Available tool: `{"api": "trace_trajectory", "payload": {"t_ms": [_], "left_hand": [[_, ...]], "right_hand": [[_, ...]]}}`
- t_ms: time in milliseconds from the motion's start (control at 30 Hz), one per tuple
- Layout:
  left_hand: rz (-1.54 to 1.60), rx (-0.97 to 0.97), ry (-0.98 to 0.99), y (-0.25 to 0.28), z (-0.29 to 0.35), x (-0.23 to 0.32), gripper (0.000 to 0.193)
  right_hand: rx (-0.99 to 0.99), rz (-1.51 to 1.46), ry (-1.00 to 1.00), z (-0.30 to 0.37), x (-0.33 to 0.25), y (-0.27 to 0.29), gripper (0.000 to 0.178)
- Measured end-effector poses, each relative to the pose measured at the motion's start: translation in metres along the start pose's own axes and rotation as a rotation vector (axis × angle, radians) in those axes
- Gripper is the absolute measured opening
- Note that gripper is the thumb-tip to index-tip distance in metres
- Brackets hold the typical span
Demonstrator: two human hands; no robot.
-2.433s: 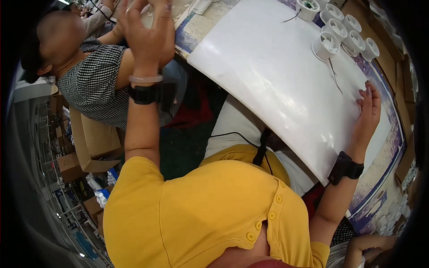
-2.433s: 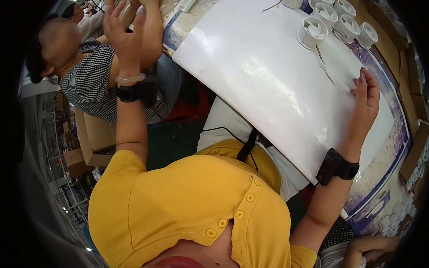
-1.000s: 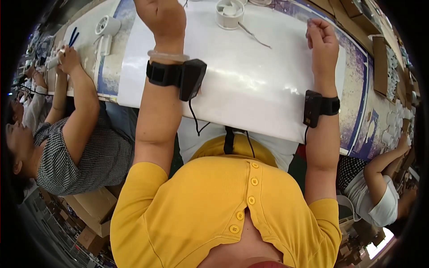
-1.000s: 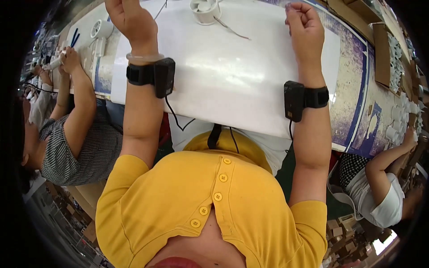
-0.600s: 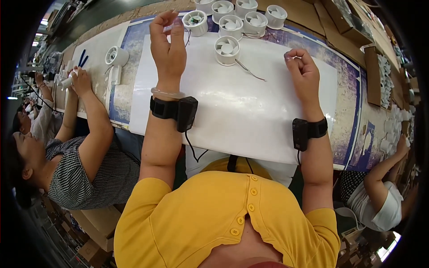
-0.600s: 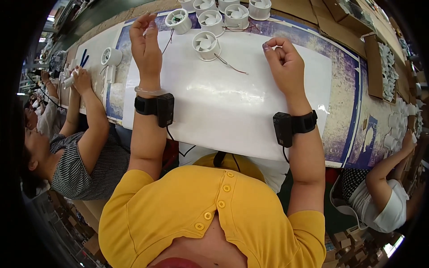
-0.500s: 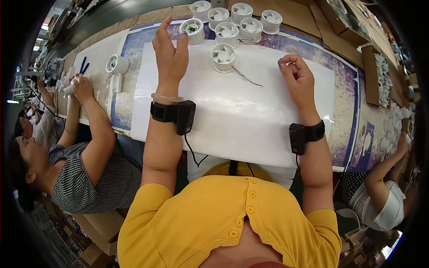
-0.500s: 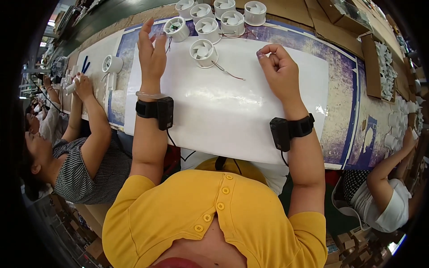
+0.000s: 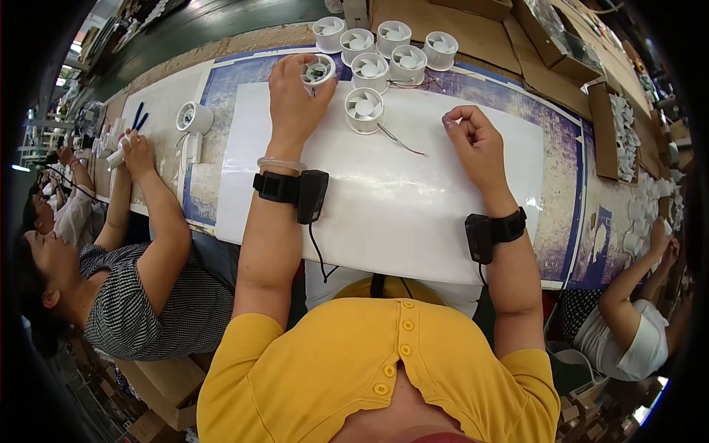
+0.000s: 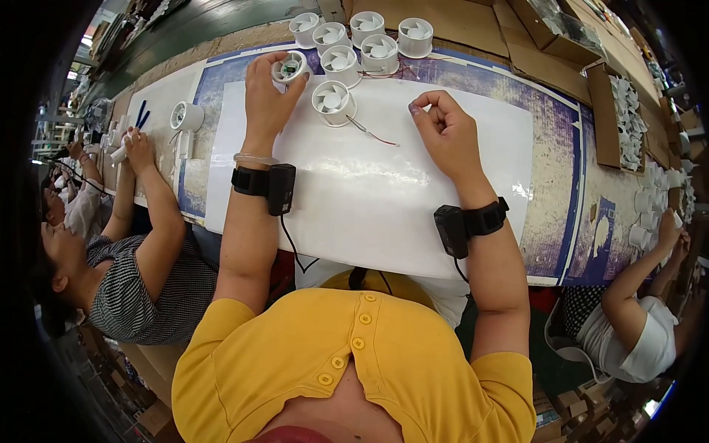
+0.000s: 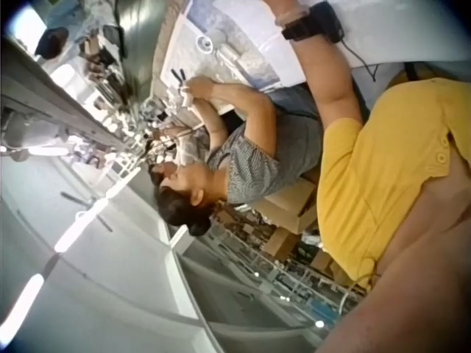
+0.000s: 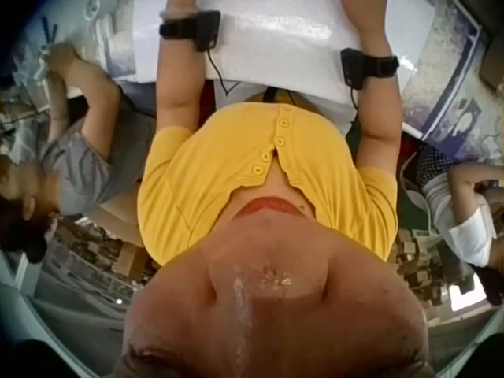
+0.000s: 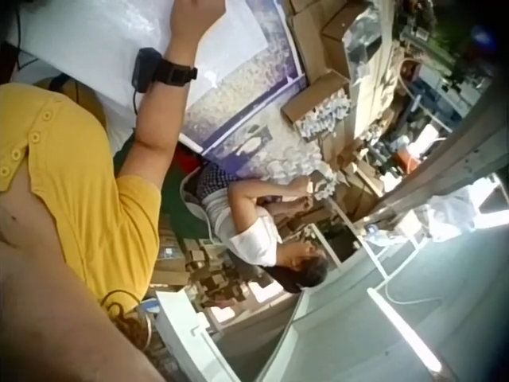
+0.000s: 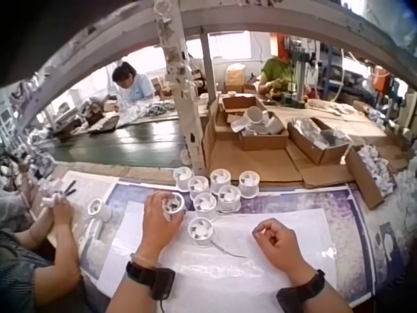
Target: The person picks up a white plastic housing and a fan motor, threads the wires through the opening, and inserts the motor into the housing. They press the components together by hand and set the assembled fan on the table.
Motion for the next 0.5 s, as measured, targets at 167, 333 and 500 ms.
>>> {"api": "trace_trajectory", "payload": {"t_ms": [167, 333, 500], "left_hand": [[0.125, -0.096, 0.062, 0.013, 0.006, -0.003, 0.045], [0.032, -0.007, -0.150, 0.020, 0.008, 0.001, 0.050], [0.060, 0.033, -0.270, 0.027, 0.013, 0.025, 0.056]], "right_hand": [[0.005, 0.024, -0.005, 0.003, 0.001, 0.001, 0.007], [-0.003, 0.013, -0.007, 0.003, -0.001, 0.002, 0.007], [-0.011, 0.027, -0.010, 0.003, -0.004, 0.000, 0.007]]}}
Point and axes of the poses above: each hand's wrist, its own z-axis away from the middle knuckle, its own y-axis out of the back of the hand, x = y × z, the point moved 2 cm from there along -z, towards the middle knuckle, and after that the axes turned 15 degrees about -z, right-handed, at the moved point
